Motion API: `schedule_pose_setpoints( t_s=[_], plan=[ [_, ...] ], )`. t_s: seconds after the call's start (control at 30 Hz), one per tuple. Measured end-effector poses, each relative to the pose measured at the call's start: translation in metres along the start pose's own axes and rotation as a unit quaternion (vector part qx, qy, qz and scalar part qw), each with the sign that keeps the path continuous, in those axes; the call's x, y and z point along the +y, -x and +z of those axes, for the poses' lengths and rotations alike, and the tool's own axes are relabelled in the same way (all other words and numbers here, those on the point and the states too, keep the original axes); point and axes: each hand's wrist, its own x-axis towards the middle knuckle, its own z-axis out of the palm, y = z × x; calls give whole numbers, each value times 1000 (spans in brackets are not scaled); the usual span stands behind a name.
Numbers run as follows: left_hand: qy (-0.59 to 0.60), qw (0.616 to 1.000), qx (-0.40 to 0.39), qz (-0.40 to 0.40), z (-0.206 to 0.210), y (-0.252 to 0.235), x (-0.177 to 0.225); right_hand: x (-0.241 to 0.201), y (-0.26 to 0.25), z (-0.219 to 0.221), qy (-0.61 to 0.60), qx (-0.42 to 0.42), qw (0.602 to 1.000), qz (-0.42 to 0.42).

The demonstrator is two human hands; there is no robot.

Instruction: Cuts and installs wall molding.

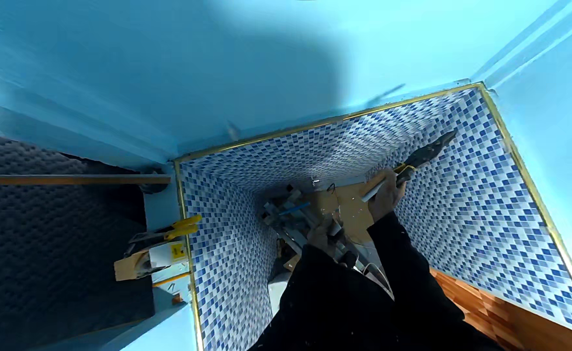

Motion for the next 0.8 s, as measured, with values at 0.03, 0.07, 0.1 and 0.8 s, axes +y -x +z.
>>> schedule_pose_setpoints(
  t_s=[0.03, 0.07, 0.1, 0.8],
  plan=[
    [-47, 998, -32, -1, 1, 0, 2, 4, 0, -1, 7, 3, 1000, 6],
    [-105, 992, -64, 5, 5, 1, 4, 6, 3, -1, 22, 5, 1000, 17],
    [-163, 983, -88, 17, 10, 1, 4, 9, 9, -1, 34, 2, 999, 33],
    [-487, 849, 6, 204, 30, -194, 209, 62, 1, -69, 106, 22, 986, 126]
  ],
)
